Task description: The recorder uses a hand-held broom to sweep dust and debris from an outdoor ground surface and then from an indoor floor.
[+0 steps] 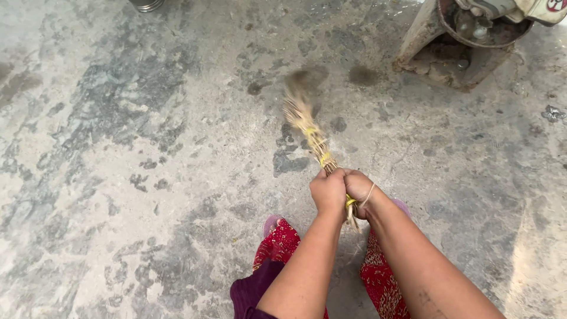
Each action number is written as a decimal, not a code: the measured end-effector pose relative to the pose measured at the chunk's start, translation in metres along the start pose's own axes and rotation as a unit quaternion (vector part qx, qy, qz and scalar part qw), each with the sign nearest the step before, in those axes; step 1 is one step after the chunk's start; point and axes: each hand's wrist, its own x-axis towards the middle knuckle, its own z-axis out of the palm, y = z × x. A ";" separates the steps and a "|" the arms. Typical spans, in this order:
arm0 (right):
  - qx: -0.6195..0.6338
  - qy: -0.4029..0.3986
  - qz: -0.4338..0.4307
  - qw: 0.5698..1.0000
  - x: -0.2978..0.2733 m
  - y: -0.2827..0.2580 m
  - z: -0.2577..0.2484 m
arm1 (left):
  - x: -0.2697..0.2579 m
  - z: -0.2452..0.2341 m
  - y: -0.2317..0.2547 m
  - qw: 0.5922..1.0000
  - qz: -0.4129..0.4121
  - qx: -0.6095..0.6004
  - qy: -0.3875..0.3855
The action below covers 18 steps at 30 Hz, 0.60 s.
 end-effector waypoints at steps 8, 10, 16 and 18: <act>-0.017 0.082 -0.163 0.983 -0.022 -0.009 0.013 | 0.049 0.016 -0.046 0.977 -0.039 -0.128 -0.169; -0.024 0.127 -0.132 0.983 -0.013 -0.003 0.012 | 0.046 0.007 -0.039 0.975 -0.097 -0.085 -0.180; -0.071 0.112 0.021 0.991 -0.014 -0.012 0.018 | 0.027 -0.001 -0.030 0.982 -0.153 -0.083 -0.077; -0.064 0.086 0.023 0.994 -0.012 -0.014 0.010 | 0.016 0.006 -0.023 0.981 -0.119 -0.141 -0.056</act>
